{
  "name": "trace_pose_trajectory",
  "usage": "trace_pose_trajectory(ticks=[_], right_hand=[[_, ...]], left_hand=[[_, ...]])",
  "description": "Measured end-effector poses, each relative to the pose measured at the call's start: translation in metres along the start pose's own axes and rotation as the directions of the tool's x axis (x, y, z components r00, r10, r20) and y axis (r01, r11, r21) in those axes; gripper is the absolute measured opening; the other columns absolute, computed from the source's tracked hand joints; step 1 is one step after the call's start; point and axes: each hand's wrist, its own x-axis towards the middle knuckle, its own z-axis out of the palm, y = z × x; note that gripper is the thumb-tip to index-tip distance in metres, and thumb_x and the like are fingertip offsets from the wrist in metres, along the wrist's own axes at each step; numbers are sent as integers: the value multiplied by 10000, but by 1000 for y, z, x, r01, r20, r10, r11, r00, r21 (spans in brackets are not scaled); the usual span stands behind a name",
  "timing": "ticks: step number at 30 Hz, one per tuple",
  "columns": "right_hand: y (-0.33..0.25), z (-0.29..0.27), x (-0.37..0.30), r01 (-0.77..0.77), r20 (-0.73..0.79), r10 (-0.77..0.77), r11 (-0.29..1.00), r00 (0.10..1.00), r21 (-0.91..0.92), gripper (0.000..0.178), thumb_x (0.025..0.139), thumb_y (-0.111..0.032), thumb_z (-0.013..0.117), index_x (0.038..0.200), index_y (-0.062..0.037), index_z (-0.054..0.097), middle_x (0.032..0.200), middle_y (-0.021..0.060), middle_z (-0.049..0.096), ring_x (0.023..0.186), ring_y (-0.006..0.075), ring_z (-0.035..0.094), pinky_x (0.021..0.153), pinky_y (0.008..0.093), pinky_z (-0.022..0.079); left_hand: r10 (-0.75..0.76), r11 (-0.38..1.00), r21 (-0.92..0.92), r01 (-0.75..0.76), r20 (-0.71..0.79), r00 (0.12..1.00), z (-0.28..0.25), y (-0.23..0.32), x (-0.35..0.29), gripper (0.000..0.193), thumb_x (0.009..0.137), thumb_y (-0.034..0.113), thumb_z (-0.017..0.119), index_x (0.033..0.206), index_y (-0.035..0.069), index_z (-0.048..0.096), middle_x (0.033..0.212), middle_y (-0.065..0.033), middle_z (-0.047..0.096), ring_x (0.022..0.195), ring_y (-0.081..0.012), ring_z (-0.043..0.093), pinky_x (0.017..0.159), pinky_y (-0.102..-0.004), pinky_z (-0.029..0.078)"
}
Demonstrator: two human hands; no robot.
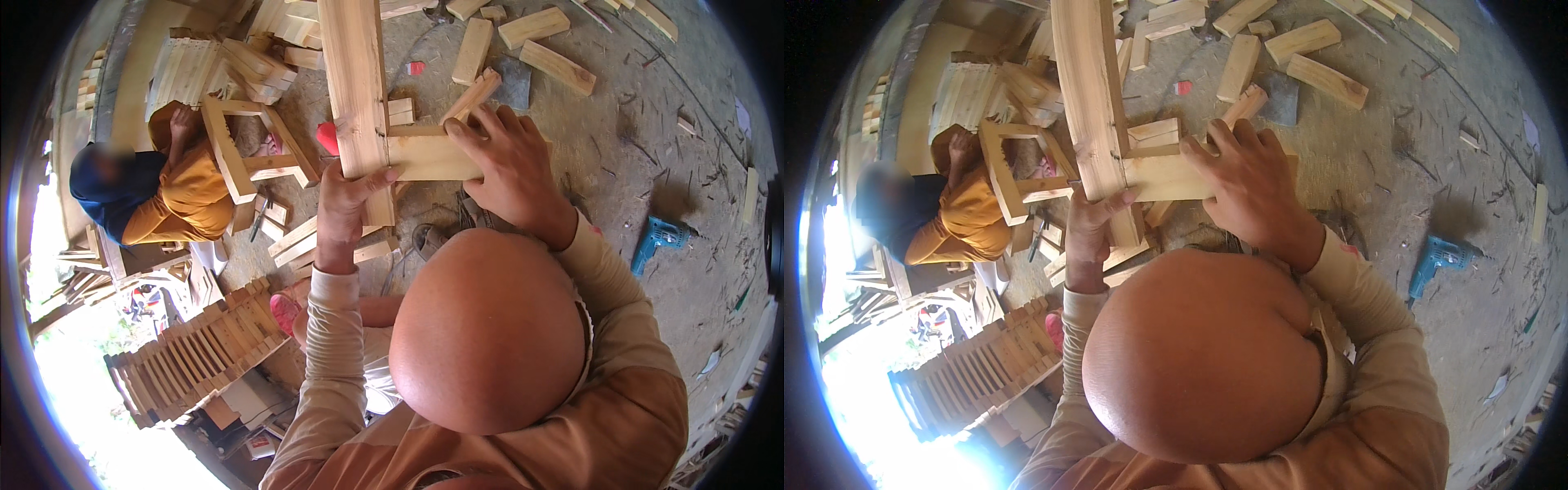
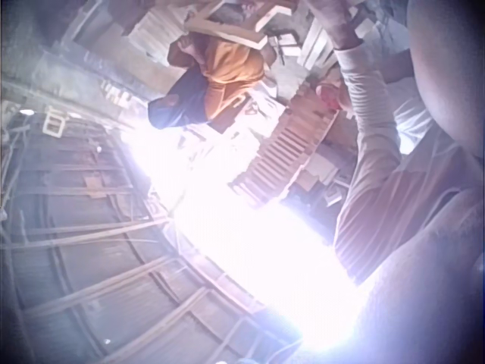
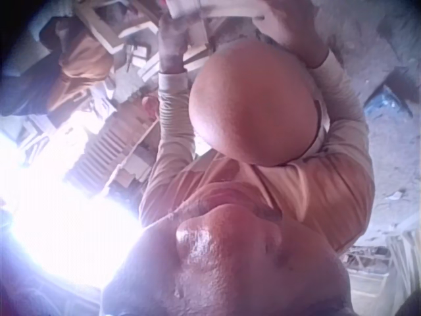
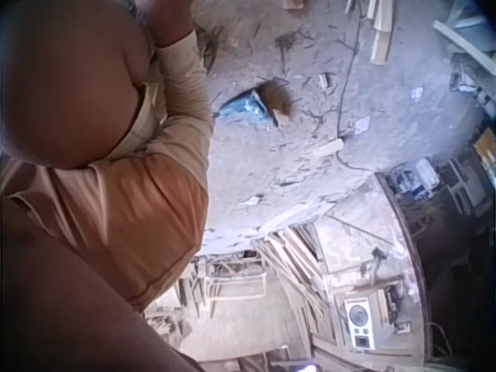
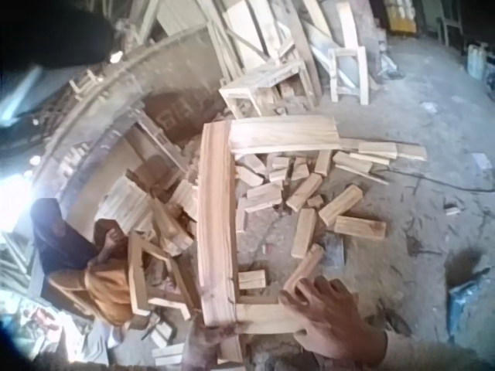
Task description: The person assembles wooden frames by applying glue to the joints and hammering nails to secure the wood pieces while sitting on the floor.
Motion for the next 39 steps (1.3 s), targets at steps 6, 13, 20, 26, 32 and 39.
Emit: trace_pose_trajectory(ticks=[6, 13, 20, 26, 32, 39], right_hand=[[0, 1, -2, -8, 20, 9, 1000, 1000, -16, 606, 645, -82, 741, 1236, -110, 611, 1132, 106, 585, 998, 283, 568, 790, 423, 424], [0, 2, -6, -29, 43, 29, 1000, 999, -1, 560, 718, -244, 807, 1214, -74, 611, 1136, 116, 598, 1029, 302, 576, 851, 447, 439], [2, 17, 11, -132, 175, 98, 972, 980, 195, 456, 850, -337, 752, 1139, 1, 651, 988, 159, 657, 902, 309, 629, 806, 441, 486], [27, 36, 23, -353, 421, 82, 700, 903, 621, 409, 882, -260, 714, 1081, 94, 662, 892, 223, 705, 795, 277, 684, 742, 377, 517], [33, 32, 28, -483, 561, 84, 622, 824, 617, 512, 802, -296, 772, 1104, 103, 667, 935, 222, 719, 831, 245, 685, 751, 357, 513], [49, 64, 19, -500, 540, 97, 539, 836, 678, 578, 785, -334, 774, 1155, 97, 664, 971, 210, 723, 875, 258, 677, 803, 352, 504]], left_hand=[[0, 1000, 8, 0, 25, 1000, -2, -1, 4, 450, 760, 74, 847, 1136, -72, 649, 1034, -107, 718, 906, -170, 681, 848, -311, 533], [8, 1000, 18, -8, 25, 1000, 4, -2, 8, 426, 755, 50, 843, 1125, -50, 657, 1008, -95, 719, 883, -166, 681, 831, -313, 537], [-89, 996, 2, 89, 83, 993, 11, -17, 10, 421, 762, 27, 833, 1141, -24, 659, 997, -73, 714, 858, -139, 668, 788, -282, 533], [-86, 988, 133, 77, 68, 994, 15, -31, 15, 424, 756, 28, 842, 1137, -27, 662, 979, -66, 711, 835, -138, 665, 767, -281, 533], [-97, 966, 249, 73, 85, 992, 6, -52, 24, 417, 747, 24, 850, 1119, -36, 672, 980, -80, 717, 845, -145, 669, 764, -288, 532], [-203, 932, 319, 175, 58, 977, 9, -49, 34, 374, 742, 47, 861, 1066, -34, 693, 916, -64, 720, 771, -125, 665, 689, -279, 526]])
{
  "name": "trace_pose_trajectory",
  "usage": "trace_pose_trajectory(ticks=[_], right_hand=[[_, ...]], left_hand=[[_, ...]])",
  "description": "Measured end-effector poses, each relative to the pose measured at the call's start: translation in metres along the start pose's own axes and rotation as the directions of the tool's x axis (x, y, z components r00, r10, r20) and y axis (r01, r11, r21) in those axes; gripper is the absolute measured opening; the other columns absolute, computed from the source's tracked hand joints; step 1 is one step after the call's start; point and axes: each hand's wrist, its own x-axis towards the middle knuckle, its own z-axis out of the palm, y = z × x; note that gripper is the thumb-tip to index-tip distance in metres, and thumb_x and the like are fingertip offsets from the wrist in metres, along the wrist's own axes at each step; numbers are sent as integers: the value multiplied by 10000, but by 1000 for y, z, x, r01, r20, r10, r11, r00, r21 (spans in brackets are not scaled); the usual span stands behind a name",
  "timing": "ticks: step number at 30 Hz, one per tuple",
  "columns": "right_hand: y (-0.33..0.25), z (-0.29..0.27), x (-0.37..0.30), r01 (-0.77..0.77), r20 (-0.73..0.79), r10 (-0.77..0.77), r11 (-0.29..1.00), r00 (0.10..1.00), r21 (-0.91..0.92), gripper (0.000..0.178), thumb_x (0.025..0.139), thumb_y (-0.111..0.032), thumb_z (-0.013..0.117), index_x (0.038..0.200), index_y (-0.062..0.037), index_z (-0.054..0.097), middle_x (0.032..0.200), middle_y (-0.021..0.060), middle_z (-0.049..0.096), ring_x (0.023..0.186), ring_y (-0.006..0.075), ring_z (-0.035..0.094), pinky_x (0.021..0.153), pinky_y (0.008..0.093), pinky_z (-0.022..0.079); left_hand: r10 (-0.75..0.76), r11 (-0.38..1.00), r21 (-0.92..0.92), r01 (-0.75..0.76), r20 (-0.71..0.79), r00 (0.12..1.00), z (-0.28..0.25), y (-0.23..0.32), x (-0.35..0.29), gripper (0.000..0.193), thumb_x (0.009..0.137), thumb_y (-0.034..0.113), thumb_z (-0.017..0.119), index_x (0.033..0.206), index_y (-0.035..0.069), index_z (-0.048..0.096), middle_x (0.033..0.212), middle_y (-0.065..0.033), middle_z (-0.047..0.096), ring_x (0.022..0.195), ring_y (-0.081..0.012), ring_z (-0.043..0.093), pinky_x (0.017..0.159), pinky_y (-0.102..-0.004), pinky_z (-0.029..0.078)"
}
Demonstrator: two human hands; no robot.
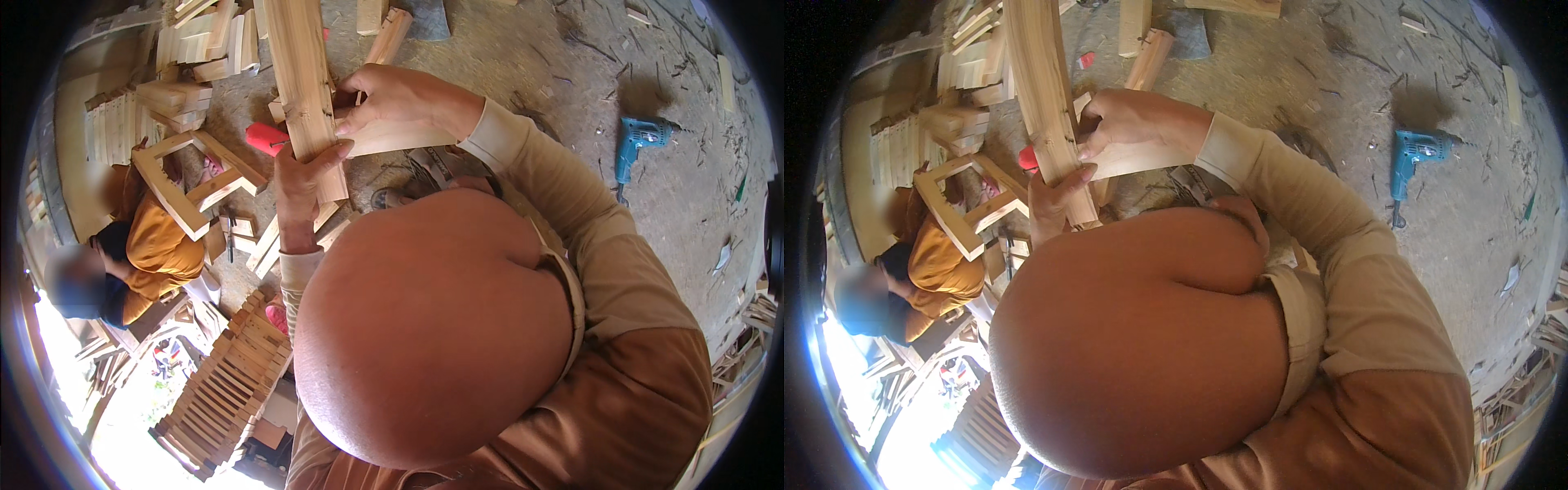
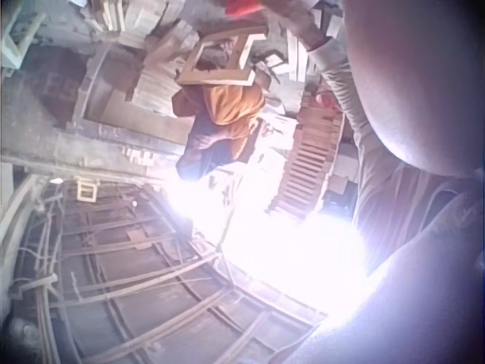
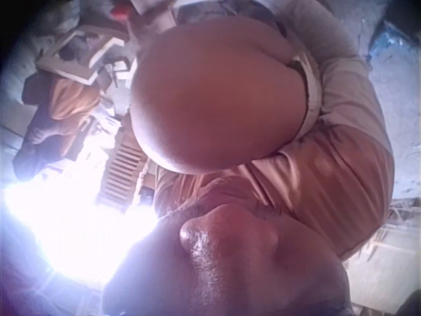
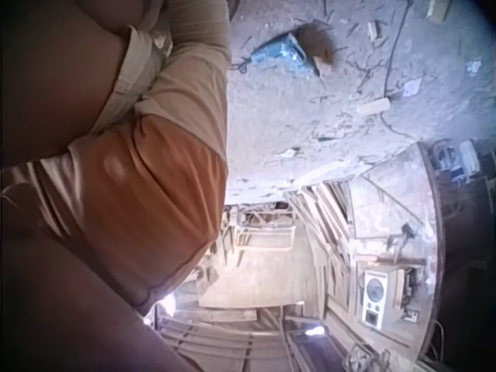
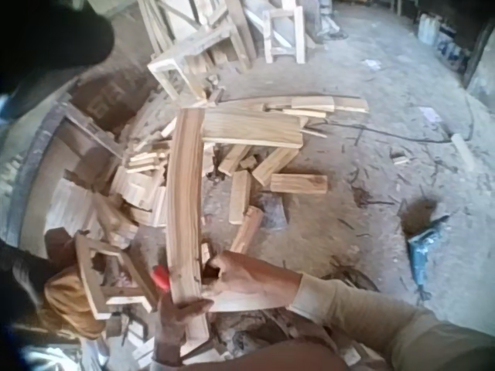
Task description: The person assembles wooden frames by applying glue to the joints and hammering nails to secure the wood pieces while sitting on the floor.
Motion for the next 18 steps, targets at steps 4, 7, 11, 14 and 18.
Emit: trace_pose_trajectory(ticks=[4, 7, 11, 14, 18], right_hand=[[4, -2, 1, -25, 6, 25, 1000, 1000, -11, 576, 793, -332, 765, 1160, 99, 659, 998, 209, 723, 884, 253, 671, 820, 344, 499], [19, 1, 7, 1, -10, 0, 1000, 1000, 16, 556, 798, -330, 758, 1157, 83, 663, 998, 183, 724, 878, 231, 659, 829, 339, 494], [25, 2, 5, 95, -26, -92, 989, 995, 114, 518, 784, -313, 770, 1144, 48, 680, 985, 136, 727, 870, 187, 640, 833, 332, 488], [26, -1, 5, 87, 2, -89, 982, 996, 169, 598, 722, -339, 790, 1176, 35, 679, 1003, 159, 729, 900, 224, 659, 844, 342, 491], [52, 4, 23, 98, 43, -107, 979, 993, 177, 502, 721, -269, 840, 1116, 8, 705, 944, 73, 720, 880, 159, 626, 823, 310, 472]], left_hand=[[20, 999, -29, -20, -7, 1000, 5, 1, 1, 376, 741, 73, 872, 1057, -32, 697, 884, -60, 720, 746, -120, 664, 658, -268, 518], [62, 997, 37, -61, -17, 998, 6, 2, 4, 376, 753, 93, 872, 1059, -35, 696, 881, -62, 722, 755, -114, 664, 667, -265, 519], [144, 977, 166, -136, -36, 989, 6, 6, 4, 363, 769, 94, 858, 1058, -44, 687, 890, -75, 731, 776, -105, 666, 694, -264, 530], [210, 951, 236, -197, -31, 977, 5, 7, 5, 364, 771, 85, 850, 1066, -42, 679, 892, -80, 736, 786, -106, 671, 707, -262, 535], [269, 905, 357, -232, -58, 961, -1, -4, 10, 360, 757, 113, 864, 1020, -33, 667, 860, -106, 732, 764, -114, 678, 676, -278, 539]])
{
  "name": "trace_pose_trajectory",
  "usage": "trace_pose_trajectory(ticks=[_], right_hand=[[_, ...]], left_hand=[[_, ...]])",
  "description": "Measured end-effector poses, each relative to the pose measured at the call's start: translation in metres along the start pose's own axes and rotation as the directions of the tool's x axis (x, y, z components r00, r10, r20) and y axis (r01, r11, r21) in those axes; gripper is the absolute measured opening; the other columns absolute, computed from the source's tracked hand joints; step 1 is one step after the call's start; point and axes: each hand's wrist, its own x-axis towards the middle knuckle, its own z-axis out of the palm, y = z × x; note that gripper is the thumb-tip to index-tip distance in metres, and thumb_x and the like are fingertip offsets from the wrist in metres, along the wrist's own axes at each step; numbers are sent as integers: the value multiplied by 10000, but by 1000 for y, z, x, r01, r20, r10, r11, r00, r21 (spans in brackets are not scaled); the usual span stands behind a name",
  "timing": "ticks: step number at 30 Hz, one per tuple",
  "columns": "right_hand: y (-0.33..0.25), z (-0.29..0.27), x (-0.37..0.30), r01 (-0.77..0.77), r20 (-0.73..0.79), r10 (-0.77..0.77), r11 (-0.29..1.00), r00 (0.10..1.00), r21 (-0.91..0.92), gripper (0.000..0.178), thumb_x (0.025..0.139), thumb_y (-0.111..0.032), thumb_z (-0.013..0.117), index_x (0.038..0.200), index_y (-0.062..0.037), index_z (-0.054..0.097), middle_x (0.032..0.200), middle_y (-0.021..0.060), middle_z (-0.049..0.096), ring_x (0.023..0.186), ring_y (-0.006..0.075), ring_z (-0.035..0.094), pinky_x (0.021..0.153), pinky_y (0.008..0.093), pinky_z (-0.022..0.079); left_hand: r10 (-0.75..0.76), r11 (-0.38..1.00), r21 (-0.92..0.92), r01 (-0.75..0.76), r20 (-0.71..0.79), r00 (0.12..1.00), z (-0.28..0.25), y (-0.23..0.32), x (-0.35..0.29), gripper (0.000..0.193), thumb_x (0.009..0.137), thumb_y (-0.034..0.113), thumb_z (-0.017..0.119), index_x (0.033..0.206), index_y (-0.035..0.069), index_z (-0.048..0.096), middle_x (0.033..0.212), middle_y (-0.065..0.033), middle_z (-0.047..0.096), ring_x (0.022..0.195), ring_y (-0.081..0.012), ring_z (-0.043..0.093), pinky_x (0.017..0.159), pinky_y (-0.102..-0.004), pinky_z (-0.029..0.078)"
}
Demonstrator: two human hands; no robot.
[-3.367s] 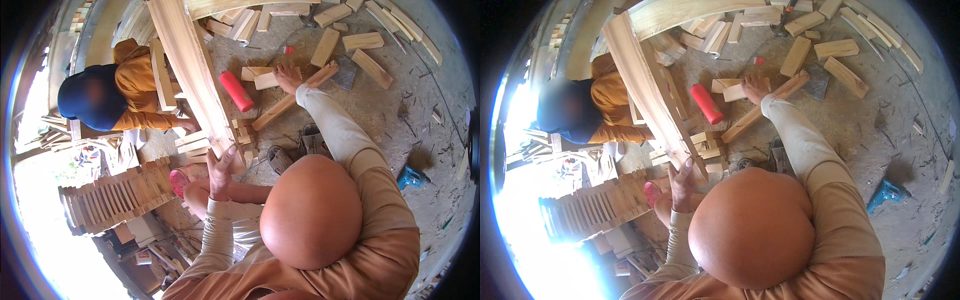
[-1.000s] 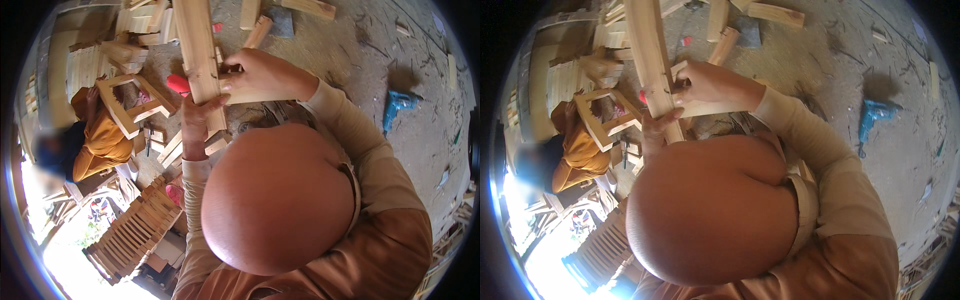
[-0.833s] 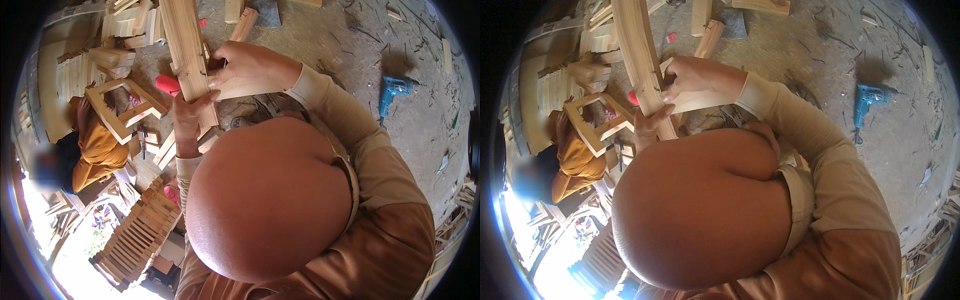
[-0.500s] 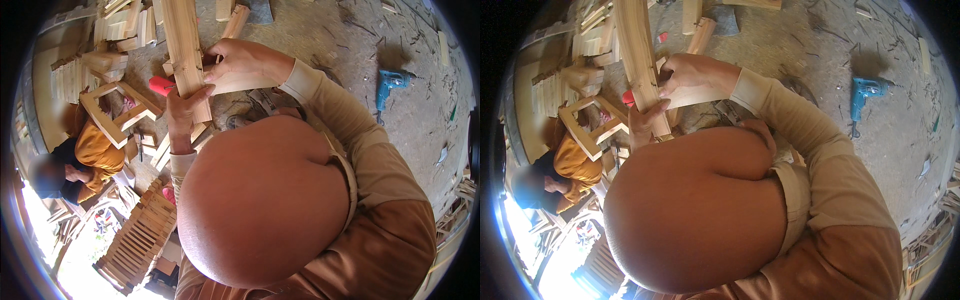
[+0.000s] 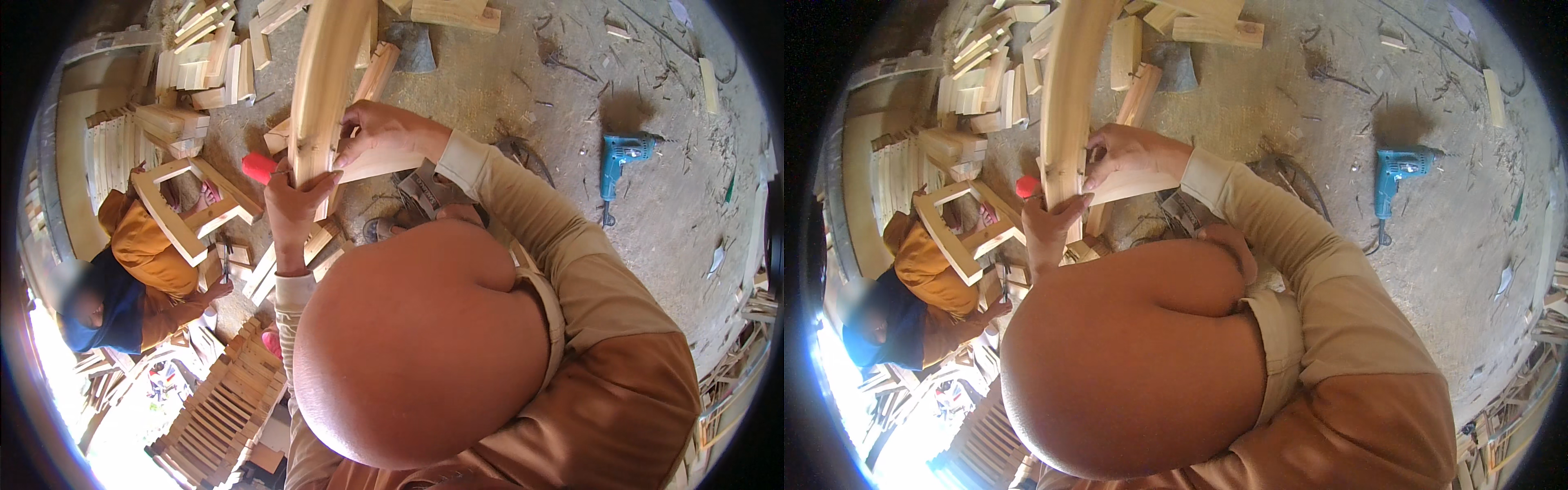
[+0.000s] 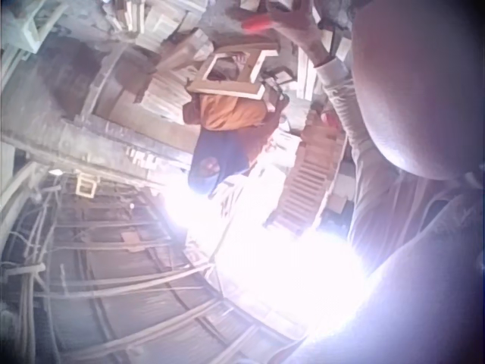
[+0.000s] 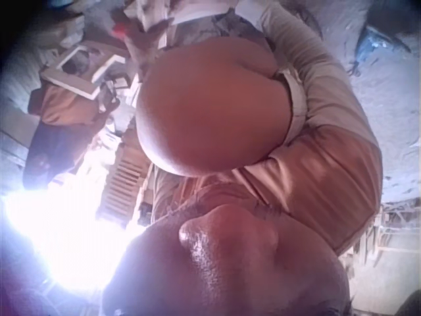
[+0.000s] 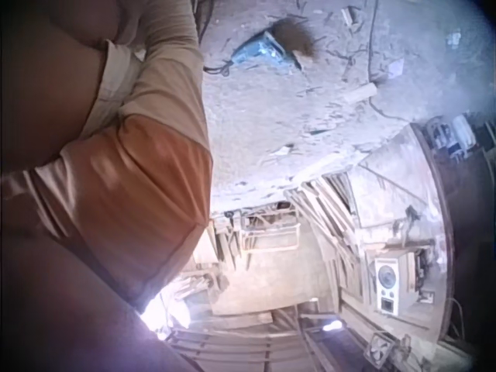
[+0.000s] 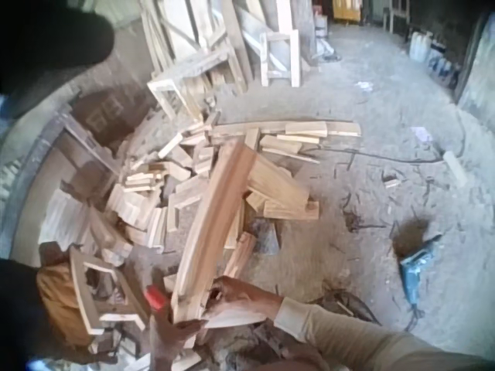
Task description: The person assembles wooden frames by applying glue to the joints and hammering nails to secure the wood pieces while sitting on the floor.
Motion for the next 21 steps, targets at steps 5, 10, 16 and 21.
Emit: trace_pose_trajectory(ticks=[5, 10, 16, 21], right_hand=[[28, 6, 9, 89, -55, -78, 970, 995, 228, 543, 673, -194, 849, 1155, -7, 681, 1065, 118, 716, 947, 209, 640, 876, 332, 483], [51, 4, 17, 57, -96, -37, 975, 995, 217, 527, 665, -78, 862, 1151, -1, 674, 1082, 90, 708, 1025, 187, 631, 925, 324, 491], [64, -2, 12, -33, -77, 57, 958, 995, 285, 597, 614, -95, 876, 1169, -5, 676, 1120, 121, 710, 1049, 218, 626, 955, 339, 467], [82, -3, 8, -10, -110, 37, 971, 993, 238, 543, 639, -94, 865, 1141, 4, 683, 1109, 116, 706, 1039, 206, 620, 943, 336, 461]], left_hand=[[157, 967, 213, -138, -73, 985, 6, -9, 6, 386, 726, 165, 877, 964, -27, 640, 805, -132, 717, 709, -197, 696, 632, -333, 537], [167, 928, 349, -133, -71, 983, 11, -19, 15, 431, 727, 167, 869, 1033, -31, 638, 857, -140, 725, 778, -229, 711, 689, -354, 553], [207, 833, 534, -141, -64, 976, 22, -21, 22, 428, 691, 234, 861, 946, 8, 602, 792, -186, 689, 732, -350, 685, 657, -425, 537], [142, 811, 580, -79, -64, 988, 33, -29, 22, 466, 693, 265, 866, 998, 5, 628, 824, -189, 698, 743, -356, 689, 672, -419, 535]])
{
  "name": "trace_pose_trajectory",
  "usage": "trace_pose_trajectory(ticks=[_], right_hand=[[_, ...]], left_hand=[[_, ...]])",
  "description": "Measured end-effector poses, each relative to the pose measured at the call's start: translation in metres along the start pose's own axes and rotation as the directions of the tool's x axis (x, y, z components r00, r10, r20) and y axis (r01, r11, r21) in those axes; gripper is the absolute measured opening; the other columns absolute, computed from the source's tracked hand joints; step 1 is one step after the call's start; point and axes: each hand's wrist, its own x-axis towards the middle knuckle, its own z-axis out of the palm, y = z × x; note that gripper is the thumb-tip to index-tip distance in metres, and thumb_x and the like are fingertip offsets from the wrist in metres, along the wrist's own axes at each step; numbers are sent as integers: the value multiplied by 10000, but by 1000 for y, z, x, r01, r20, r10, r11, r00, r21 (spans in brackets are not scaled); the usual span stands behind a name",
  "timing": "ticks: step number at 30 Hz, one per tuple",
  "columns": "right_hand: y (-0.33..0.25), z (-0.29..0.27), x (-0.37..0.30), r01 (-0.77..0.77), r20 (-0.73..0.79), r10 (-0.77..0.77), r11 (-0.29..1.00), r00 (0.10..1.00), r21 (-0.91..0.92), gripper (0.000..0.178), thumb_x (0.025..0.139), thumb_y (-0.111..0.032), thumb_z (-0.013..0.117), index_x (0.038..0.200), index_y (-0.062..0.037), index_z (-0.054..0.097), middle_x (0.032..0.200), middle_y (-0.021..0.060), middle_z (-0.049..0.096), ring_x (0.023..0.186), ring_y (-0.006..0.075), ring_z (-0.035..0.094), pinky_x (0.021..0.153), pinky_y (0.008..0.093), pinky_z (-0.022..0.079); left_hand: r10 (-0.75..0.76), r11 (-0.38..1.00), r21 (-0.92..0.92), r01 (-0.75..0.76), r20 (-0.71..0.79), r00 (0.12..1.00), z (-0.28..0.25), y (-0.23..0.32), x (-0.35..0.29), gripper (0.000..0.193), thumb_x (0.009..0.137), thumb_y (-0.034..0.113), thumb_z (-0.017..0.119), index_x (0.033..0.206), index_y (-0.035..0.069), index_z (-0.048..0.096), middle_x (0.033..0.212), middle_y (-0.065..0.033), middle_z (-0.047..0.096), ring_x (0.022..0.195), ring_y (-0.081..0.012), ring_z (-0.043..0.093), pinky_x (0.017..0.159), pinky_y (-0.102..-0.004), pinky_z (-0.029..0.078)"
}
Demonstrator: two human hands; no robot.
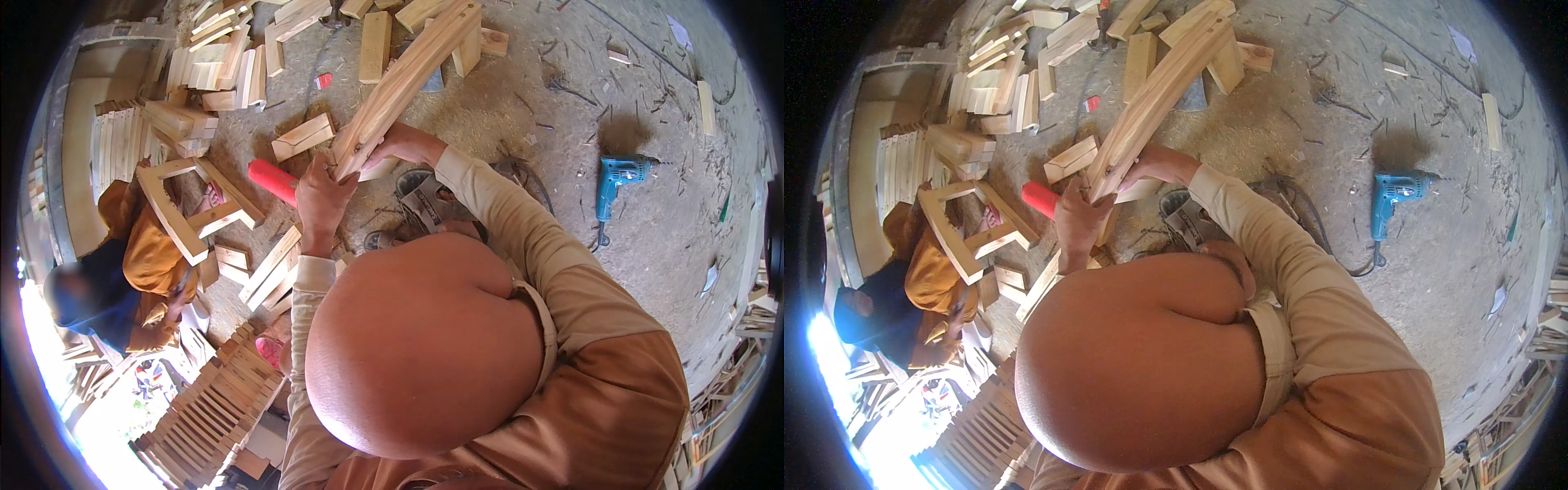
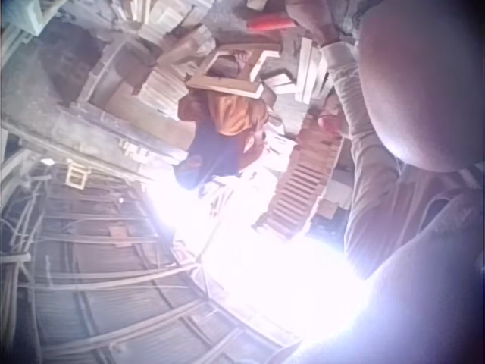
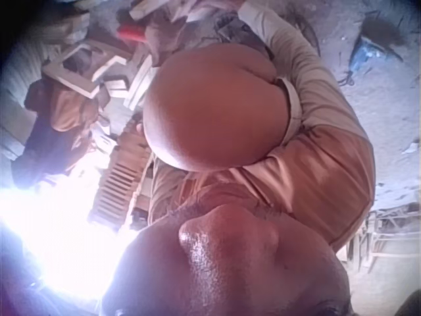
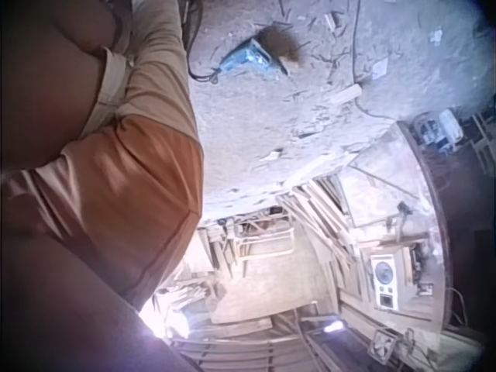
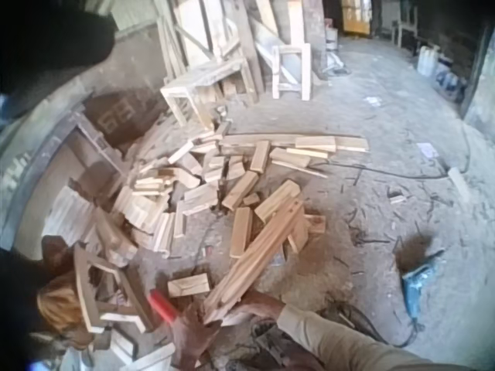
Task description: The person assembles wooden frames by applying glue to the joints and hammering nails to secure the wood pieces while sitting on the floor.
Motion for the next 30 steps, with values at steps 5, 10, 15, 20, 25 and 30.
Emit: trace_pose_trajectory(ticks=[5, 10, 15, 20, 25, 30], right_hand=[[3, 1, 0, -1, 13, 0, 998, 1000, 66, 495, 669, -100, 856, 1118, 13, 681, 1099, 110, 703, 1038, 209, 617, 943, 331, 457], [-3, 1, -4, -31, 21, 31, 999, 999, 27, 501, 682, -109, 860, 1130, 14, 673, 1097, 107, 700, 1053, 203, 612, 957, 333, 455], [11, 3, 0, -12, -16, 13, 997, 1000, 80, 506, 700, -99, 855, 1147, 30, 656, 1107, 109, 700, 1055, 200, 617, 955, 329, 465], [5, -18, -40, -103, -261, 55, 979, 964, -175, 489, 746, -195, 837, 1151, 9, 655, 1169, 121, 693, 1059, 235, 640, 873, 366, 510], [-35, -46, -167, -410, -405, 247, -35, 880, -912, 376, 822, -340, 704, 1028, -26, 707, 1023, 176, 720, 972, 397, 688, 818, 440, 552], [50, -64, -290, -434, -539, 511, -320, 669, -842, 507, 845, -497, 695, 1114, -67, 712, 1105, 160, 707, 981, 383, 707, 799, 501, 566]], left_hand=[[54, 999, -2, -54, -68, 996, 7, -4, -3, 492, 696, 278, 854, 1047, 11, 634, 873, -189, 704, 802, -361, 691, 707, -426, 539], [32, 999, 23, -31, -42, 999, 4, -1, -5, 503, 700, 321, 837, 1049, 33, 617, 925, -186, 696, 861, -385, 680, 753, -469, 538], [10, 1000, 7, -10, -18, 1000, -1, 3, -8, 531, 708, 332, 827, 1096, 40, 611, 969, -194, 698, 909, -394, 677, 788, -474, 534], [22, 1000, 1, -22, -4, 1000, 6, -2, -6, 497, 727, 323, 810, 1082, 48, 596, 976, -192, 697, 917, -385, 679, 815, -480, 533], [-9, 999, 47, 8, 24, 1000, -9, 5, -16, 426, 772, 258, 765, 1080, 46, 559, 1010, -182, 686, 928, -378, 683, 806, -484, 550], [43, 999, -6, -43, -24, 999, -4, -3, -18, 449, 781, 274, 749, 1110, 36, 556, 940, -216, 706, 887, -397, 692, 779, -493, 556]])
